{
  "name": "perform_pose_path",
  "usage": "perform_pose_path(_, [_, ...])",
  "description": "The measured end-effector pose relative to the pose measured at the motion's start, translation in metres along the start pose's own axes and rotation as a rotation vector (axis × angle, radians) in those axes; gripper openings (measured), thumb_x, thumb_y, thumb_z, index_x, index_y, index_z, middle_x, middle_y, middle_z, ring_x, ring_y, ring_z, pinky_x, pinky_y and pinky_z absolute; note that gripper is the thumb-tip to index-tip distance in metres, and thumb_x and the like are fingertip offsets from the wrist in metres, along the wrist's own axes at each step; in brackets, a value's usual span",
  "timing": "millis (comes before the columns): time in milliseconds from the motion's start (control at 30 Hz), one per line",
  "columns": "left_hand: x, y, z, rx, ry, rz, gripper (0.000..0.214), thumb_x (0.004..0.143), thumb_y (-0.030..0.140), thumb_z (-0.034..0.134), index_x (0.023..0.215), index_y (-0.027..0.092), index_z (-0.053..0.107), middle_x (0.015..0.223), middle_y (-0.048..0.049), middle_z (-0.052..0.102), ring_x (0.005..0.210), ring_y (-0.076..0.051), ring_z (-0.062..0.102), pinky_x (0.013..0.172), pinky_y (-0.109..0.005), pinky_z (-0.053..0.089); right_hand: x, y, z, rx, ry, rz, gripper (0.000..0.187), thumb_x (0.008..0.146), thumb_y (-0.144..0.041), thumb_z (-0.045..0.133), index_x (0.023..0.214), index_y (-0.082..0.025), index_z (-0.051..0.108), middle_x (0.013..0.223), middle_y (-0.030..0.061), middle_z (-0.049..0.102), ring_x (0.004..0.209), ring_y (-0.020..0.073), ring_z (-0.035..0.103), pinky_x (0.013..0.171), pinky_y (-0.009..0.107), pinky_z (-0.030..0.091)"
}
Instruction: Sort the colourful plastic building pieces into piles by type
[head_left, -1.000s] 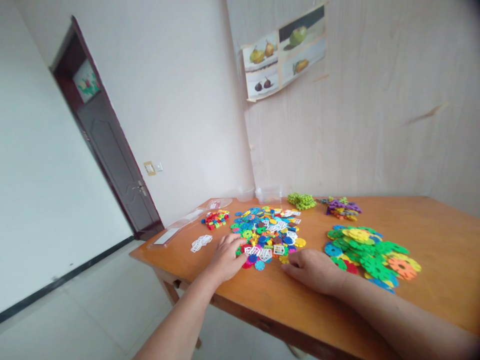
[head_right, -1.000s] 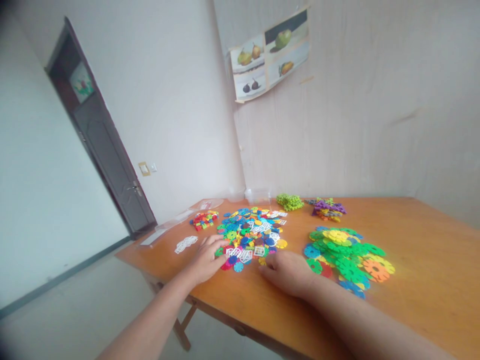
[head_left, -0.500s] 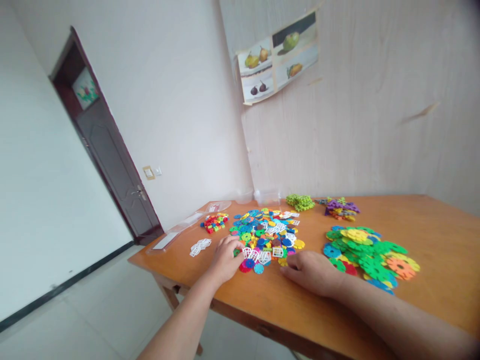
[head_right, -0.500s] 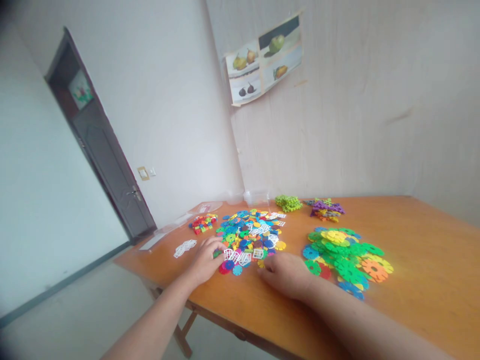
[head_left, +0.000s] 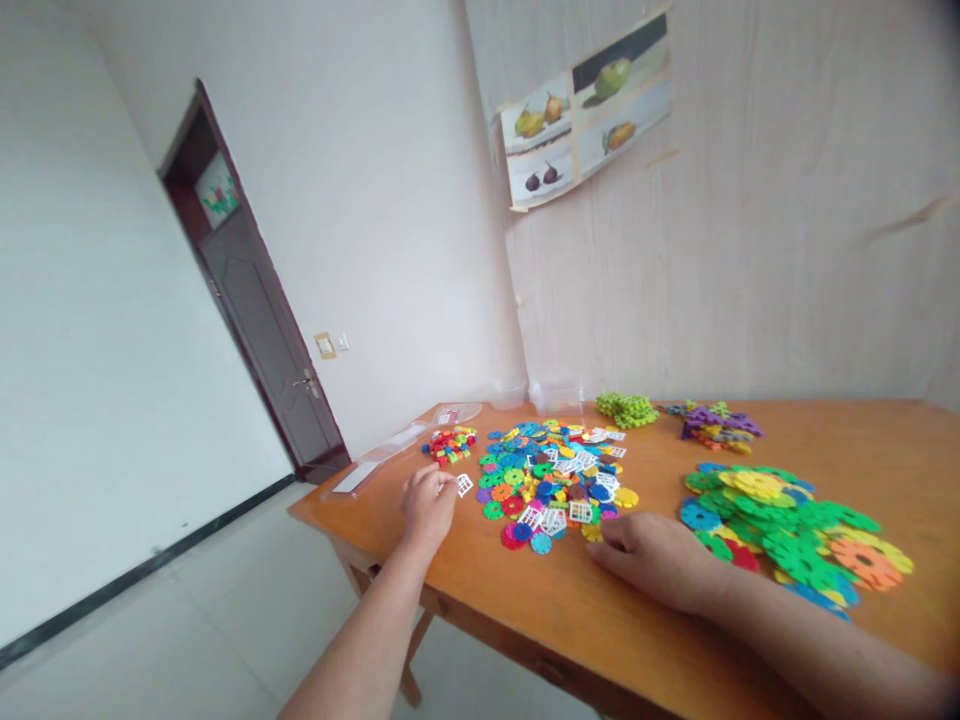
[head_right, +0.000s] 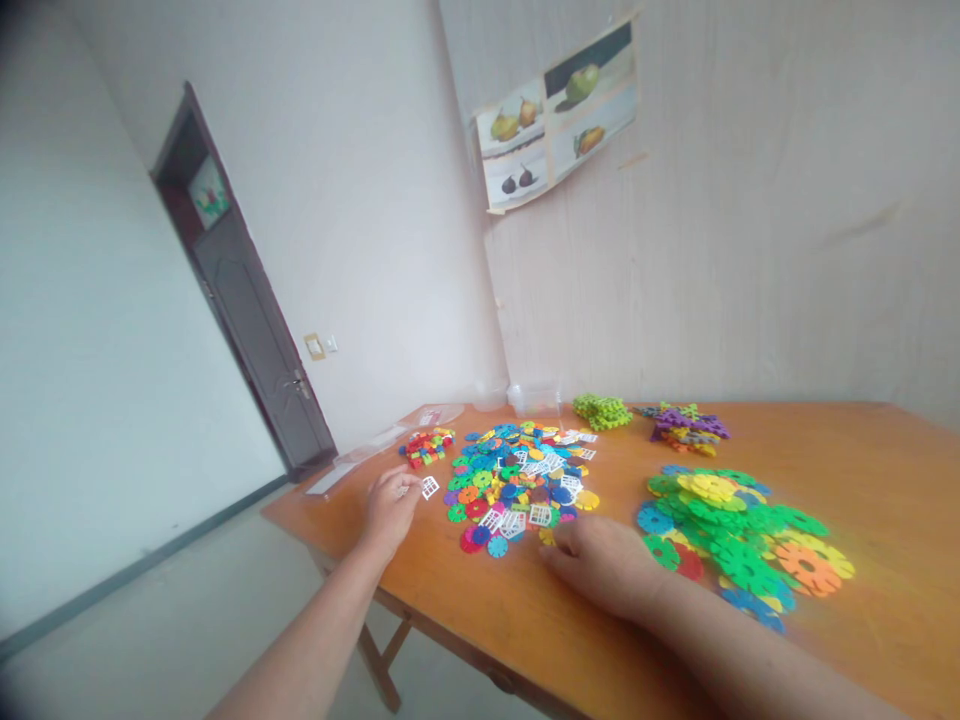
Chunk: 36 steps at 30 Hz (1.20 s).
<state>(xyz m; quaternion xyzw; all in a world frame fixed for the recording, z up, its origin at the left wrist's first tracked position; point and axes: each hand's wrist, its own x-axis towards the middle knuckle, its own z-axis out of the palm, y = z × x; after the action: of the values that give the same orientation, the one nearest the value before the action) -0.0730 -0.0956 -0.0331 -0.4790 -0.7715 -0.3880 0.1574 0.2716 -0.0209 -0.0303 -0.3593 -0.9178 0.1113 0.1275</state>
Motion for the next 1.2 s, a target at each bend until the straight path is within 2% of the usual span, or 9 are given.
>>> perform_pose_path(200, [0.005,-0.032,-0.021,0.229,0.011,-0.189,0.024,0.083,0.041,0.056,0.085,0.027,0.076,0.127,-0.0058,0.064,0.124,-0.032,0.051,0.103,-0.046,0.038,0.000,0.000,-0.001,0.001,-0.015,0.003,0.040,0.095,-0.047,0.045,0.070,-0.021,0.061,0.072,0.0034,0.066,0.066,0.0160,0.058,0.056,0.028,0.024])
perform_pose_path(400, [0.006,-0.045,-0.017,0.248,-0.014,-0.271,0.024,0.081,0.043,0.057,0.085,0.030,0.077,0.124,-0.0045,0.067,0.123,-0.032,0.052,0.099,-0.045,0.040,0.001,0.000,0.001,-0.010,-0.010,0.001,0.042,0.096,-0.048,0.042,0.068,-0.021,0.058,0.071,0.0033,0.066,0.065,0.0161,0.058,0.056,0.028,0.024])
perform_pose_path(533, [0.005,-0.044,-0.016,0.248,-0.009,-0.292,0.024,0.082,0.040,0.056,0.090,0.029,0.076,0.123,-0.0063,0.067,0.121,-0.032,0.053,0.096,-0.046,0.041,0.001,0.002,0.003,-0.017,-0.005,-0.001,0.043,0.096,-0.048,0.041,0.068,-0.021,0.057,0.070,0.0028,0.066,0.064,0.0157,0.058,0.055,0.028,0.023])
perform_pose_path(667, [0.003,-0.038,-0.019,0.262,-0.029,-0.252,0.024,0.081,0.039,0.058,0.093,0.028,0.074,0.121,-0.0075,0.066,0.120,-0.033,0.051,0.096,-0.046,0.041,0.002,0.003,0.004,-0.005,-0.017,0.004,0.042,0.096,-0.048,0.042,0.068,-0.022,0.059,0.070,0.0024,0.066,0.064,0.0159,0.058,0.055,0.028,0.023])
perform_pose_path(800, [0.001,-0.032,-0.019,0.310,-0.084,-0.188,0.018,0.077,0.037,0.064,0.089,0.028,0.073,0.122,-0.0067,0.065,0.122,-0.032,0.049,0.102,-0.047,0.037,0.002,0.005,0.005,0.007,-0.014,-0.001,0.042,0.096,-0.048,0.042,0.068,-0.022,0.059,0.069,0.0021,0.066,0.064,0.0157,0.058,0.055,0.028,0.024])
perform_pose_path(1033, [-0.001,-0.029,-0.017,0.373,-0.141,-0.162,0.015,0.080,0.036,0.062,0.089,0.031,0.073,0.135,-0.0053,0.059,0.135,-0.035,0.039,0.109,-0.055,0.027,0.000,0.003,0.003,0.004,-0.015,-0.001,0.042,0.096,-0.048,0.043,0.068,-0.022,0.059,0.069,0.0024,0.066,0.064,0.0159,0.059,0.056,0.028,0.024])
perform_pose_path(1200, [-0.001,-0.029,-0.017,0.368,-0.139,-0.164,0.016,0.081,0.032,0.061,0.091,0.031,0.073,0.133,-0.0062,0.060,0.132,-0.035,0.042,0.108,-0.055,0.030,0.000,0.000,0.001,-0.013,-0.024,0.023,0.040,0.095,-0.050,0.044,0.069,-0.022,0.059,0.071,0.0026,0.067,0.065,0.0166,0.059,0.056,0.027,0.025])
